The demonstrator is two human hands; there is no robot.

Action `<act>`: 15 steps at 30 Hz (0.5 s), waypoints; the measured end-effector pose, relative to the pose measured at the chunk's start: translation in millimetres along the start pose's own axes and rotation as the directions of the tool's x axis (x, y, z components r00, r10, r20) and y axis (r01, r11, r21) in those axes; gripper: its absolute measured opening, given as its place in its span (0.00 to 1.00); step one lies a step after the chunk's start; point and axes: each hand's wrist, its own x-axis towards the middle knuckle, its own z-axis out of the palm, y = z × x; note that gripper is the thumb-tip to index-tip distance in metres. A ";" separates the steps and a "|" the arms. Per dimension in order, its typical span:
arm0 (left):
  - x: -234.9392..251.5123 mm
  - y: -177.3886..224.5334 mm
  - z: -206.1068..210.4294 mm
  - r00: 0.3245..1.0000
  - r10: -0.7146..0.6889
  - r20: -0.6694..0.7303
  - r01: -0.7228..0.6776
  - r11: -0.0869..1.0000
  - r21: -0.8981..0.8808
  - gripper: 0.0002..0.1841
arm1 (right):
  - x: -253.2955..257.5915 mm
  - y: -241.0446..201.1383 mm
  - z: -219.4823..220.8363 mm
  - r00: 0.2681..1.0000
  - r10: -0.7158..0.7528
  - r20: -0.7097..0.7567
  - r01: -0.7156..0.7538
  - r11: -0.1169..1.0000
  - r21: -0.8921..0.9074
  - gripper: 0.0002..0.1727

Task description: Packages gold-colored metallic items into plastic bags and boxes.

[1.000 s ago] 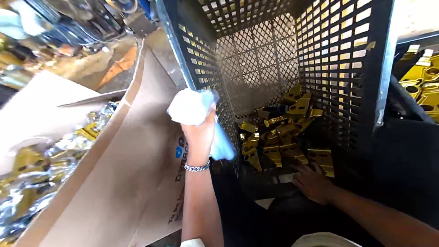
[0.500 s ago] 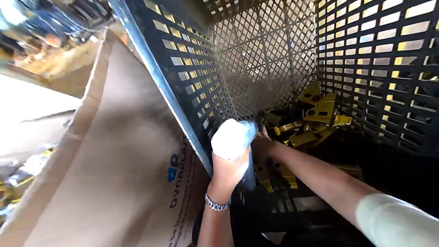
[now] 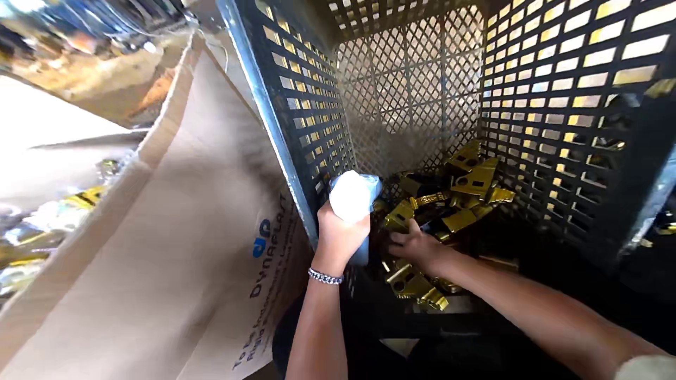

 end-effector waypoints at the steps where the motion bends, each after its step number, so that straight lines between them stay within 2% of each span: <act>1: -0.7 -0.3 -2.0 1.000 -0.016 0.008 0.016 1.000 0.017 0.20 | -21.0 -7.8 -0.6 0.999 0.009 -0.033 -0.009 1.000 0.006 0.31; 3: -2.2 2.7 -7.2 0.991 -0.122 0.062 0.122 0.992 0.016 0.22 | -62.2 -15.8 10.1 0.989 0.023 -0.148 -0.028 0.999 -0.031 0.32; 5: -4.2 13.1 -10.5 0.943 -0.303 0.139 0.312 0.949 -0.047 0.22 | -97.6 -15.9 33.3 0.931 0.028 -0.365 -0.051 0.997 -0.052 0.27; 7: -10.3 23.7 -7.4 0.875 -0.442 0.198 0.474 0.864 -0.168 0.23 | -125.1 -12.9 50.1 0.825 0.053 -0.562 -0.094 0.995 -0.045 0.22; 9: -25.1 33.9 -5.7 0.858 -0.467 0.213 0.511 0.812 -0.282 0.28 | -147.7 -2.6 61.5 0.713 0.123 -0.690 -0.176 0.984 -0.007 0.14; 10: -31.1 37.7 -6.0 0.865 -0.459 0.201 0.501 0.796 -0.338 0.30 | -158.1 5.1 61.5 0.700 0.200 -0.685 -0.241 0.970 0.036 0.10; 11: -35.9 39.9 -6.5 0.875 -0.451 0.173 0.482 0.786 -0.387 0.32 | -167.7 11.4 57.4 0.722 0.295 -0.626 -0.307 0.947 0.092 0.08; 13: -43.5 40.9 -8.1 0.882 -0.446 0.153 0.467 0.782 -0.414 0.34 | -182.2 10.4 35.0 0.791 0.505 -0.344 -0.460 0.863 0.209 0.10; 14: -44.8 38.5 -7.6 0.896 -0.411 0.168 0.443 0.809 -0.385 0.35 | -183.4 6.6 24.2 0.788 0.530 -0.313 -0.473 0.847 0.241 0.12; 15: -47.1 34.8 -5.2 0.919 -0.342 0.199 0.392 0.855 -0.340 0.35 | -181.5 2.6 17.8 0.768 0.491 -0.411 -0.414 0.870 0.266 0.11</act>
